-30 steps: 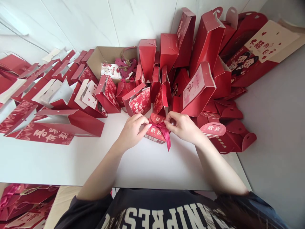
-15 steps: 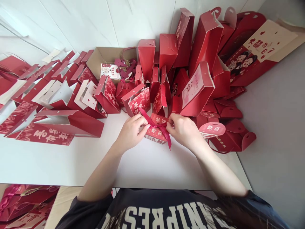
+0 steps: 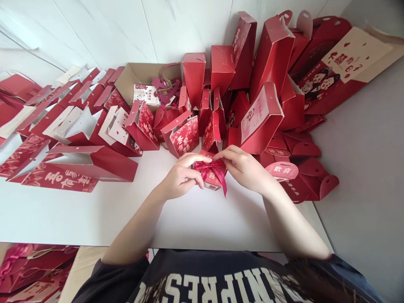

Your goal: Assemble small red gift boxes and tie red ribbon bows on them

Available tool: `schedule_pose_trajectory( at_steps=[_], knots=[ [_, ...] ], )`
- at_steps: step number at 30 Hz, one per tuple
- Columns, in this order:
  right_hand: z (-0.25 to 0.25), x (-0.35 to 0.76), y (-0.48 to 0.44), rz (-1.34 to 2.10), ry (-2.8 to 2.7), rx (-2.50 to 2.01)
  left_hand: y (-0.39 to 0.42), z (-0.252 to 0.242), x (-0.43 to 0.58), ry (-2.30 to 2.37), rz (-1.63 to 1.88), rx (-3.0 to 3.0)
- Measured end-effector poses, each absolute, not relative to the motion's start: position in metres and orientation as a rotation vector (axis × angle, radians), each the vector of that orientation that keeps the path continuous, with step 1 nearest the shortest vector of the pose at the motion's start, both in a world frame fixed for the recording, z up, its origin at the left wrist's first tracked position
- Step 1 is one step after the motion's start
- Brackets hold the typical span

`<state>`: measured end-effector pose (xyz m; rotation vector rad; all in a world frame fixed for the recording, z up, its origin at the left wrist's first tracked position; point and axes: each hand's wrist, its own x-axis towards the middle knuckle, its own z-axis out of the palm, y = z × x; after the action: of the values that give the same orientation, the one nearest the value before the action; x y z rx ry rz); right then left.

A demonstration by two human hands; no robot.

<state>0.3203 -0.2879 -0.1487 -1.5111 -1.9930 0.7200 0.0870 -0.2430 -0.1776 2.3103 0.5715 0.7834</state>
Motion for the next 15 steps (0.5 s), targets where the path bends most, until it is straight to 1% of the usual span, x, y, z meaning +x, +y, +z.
schedule_pose_trajectory(
  at_steps=[4,6,8,12,15],
  knots=[
    [-0.152,0.326,-0.285,0.698,-1.949,-1.512,-0.242,-0.183,0.089,0.867,0.938,2.074],
    [-0.155,0.329,-0.282,0.735,-1.945,-1.528,-0.240,-0.184,0.089,0.963,0.923,2.014],
    [-0.157,0.332,-0.278,0.841,-1.953,-1.494,-0.238,-0.184,0.088,0.972,0.853,2.028],
    [-0.158,0.334,-0.273,1.157,-1.867,-1.370,-0.236,-0.182,0.086,0.912,0.764,2.055],
    [-0.159,0.332,-0.271,1.247,-1.774,-1.343,-0.235,-0.183,0.086,0.911,0.733,2.011]
  ],
)
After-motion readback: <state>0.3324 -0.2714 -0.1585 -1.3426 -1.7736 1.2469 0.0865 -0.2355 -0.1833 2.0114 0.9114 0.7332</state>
